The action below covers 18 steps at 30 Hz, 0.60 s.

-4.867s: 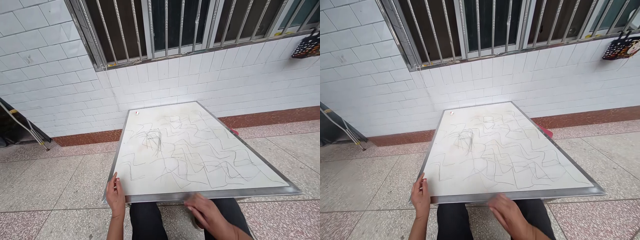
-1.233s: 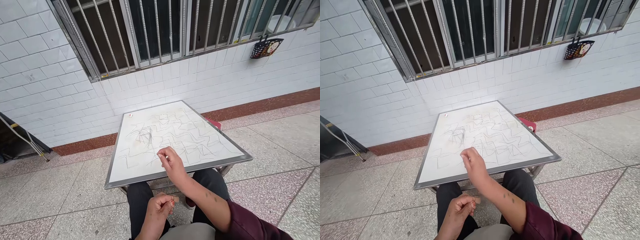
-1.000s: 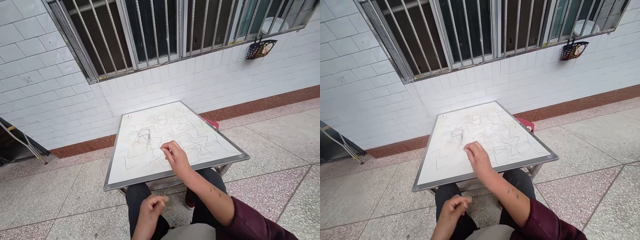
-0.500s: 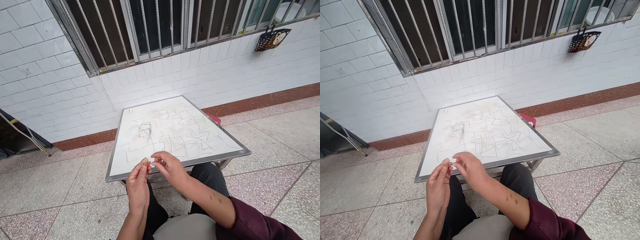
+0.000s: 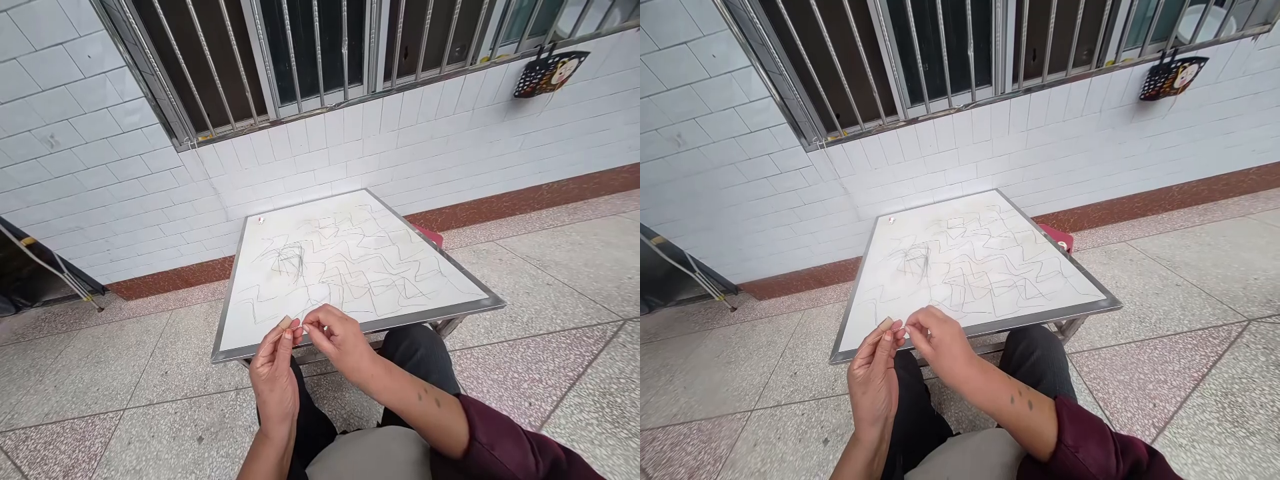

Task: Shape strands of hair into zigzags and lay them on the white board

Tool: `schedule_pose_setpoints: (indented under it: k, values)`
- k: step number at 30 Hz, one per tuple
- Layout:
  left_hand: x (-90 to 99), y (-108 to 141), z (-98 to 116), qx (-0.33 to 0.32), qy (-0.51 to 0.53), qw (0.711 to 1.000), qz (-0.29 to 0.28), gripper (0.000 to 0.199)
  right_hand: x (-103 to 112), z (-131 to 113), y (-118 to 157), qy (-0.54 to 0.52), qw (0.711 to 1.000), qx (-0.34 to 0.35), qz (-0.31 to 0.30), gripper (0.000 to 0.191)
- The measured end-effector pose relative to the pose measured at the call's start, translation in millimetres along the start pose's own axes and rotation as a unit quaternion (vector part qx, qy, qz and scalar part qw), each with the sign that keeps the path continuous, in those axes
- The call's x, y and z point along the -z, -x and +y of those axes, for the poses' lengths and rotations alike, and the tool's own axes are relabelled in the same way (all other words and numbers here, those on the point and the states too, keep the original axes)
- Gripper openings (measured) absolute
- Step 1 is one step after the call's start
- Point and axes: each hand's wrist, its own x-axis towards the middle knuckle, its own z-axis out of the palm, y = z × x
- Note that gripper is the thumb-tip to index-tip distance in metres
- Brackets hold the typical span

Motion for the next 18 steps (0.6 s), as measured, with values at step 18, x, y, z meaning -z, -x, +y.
schedule_pose_setpoints:
  k: [18]
  values:
    - [4.0,1,-14,-0.003,-0.028,0.999,-0.023,0.026,-6,5,0,0.007,0.998,-0.056,0.020,0.009]
